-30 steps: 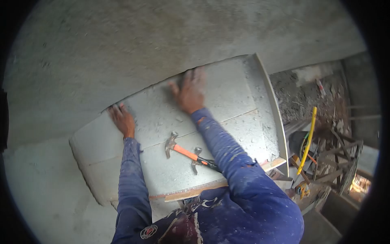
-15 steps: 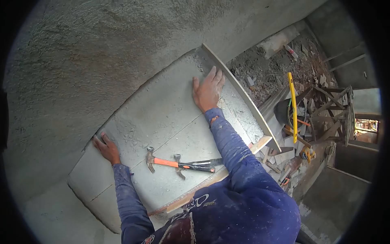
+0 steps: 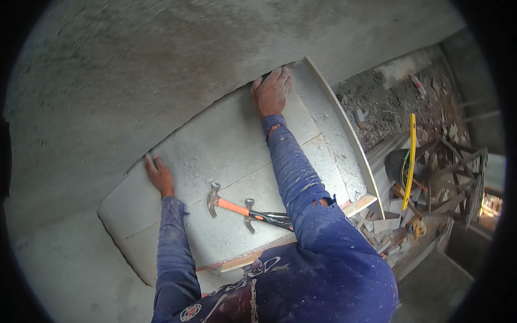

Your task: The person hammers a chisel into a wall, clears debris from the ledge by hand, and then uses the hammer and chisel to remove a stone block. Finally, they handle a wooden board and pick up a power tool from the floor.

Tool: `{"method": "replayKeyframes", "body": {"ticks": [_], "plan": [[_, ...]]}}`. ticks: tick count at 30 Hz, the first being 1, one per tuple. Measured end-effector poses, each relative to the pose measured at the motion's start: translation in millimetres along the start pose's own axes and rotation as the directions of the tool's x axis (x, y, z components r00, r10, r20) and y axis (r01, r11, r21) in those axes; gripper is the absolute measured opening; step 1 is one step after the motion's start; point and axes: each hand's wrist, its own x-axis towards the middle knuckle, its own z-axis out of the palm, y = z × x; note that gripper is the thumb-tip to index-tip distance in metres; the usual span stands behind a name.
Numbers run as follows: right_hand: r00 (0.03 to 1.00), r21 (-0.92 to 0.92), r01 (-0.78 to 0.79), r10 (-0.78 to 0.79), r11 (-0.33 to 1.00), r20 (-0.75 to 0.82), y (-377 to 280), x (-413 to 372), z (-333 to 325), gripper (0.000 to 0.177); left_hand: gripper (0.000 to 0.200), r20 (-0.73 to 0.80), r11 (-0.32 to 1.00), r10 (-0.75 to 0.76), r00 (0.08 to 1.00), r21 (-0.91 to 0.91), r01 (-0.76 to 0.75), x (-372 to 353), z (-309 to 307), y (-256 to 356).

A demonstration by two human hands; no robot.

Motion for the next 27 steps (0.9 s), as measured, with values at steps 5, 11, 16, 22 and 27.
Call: {"method": "replayKeyframes", "body": {"ticks": [5, 11, 16, 22, 27], "plan": [[0.994, 0.133, 0.101, -0.106, 0.986, 0.035, -36.6, -43.6, 7.3, 0.061, 0.049, 0.036, 0.990, 0.109, 0.993, -0.095, -0.105, -6.0, 11.3, 17.0], [0.781, 0.461, 0.413, -0.566, 0.785, 0.265, -104.3, -156.4, -6.8, 0.054, 0.044, 0.107, 0.885, 0.395, 0.912, -0.310, -0.346, -12.8, 8.0, 42.8], [0.557, 0.554, 0.435, -0.695, 0.710, 0.455, -94.2, -167.8, -101.2, 0.051, 0.048, -0.032, 0.917, 0.234, 0.972, -0.325, -0.232, -50.8, -25.1, 19.5], [0.297, 0.475, 0.657, -0.780, 0.585, 0.551, -9.3, -204.5, -157.2, 0.043, 0.069, 0.041, 0.963, 0.223, 0.974, -0.167, -0.213, -122.8, -47.4, 0.5], [0.535, 0.470, 0.533, -0.711, 0.704, 0.457, 11.0, -187.4, -167.0, 0.039, 0.098, 0.089, 0.983, 0.179, 0.980, 0.034, -0.182, -148.5, -41.6, 15.1]]}}
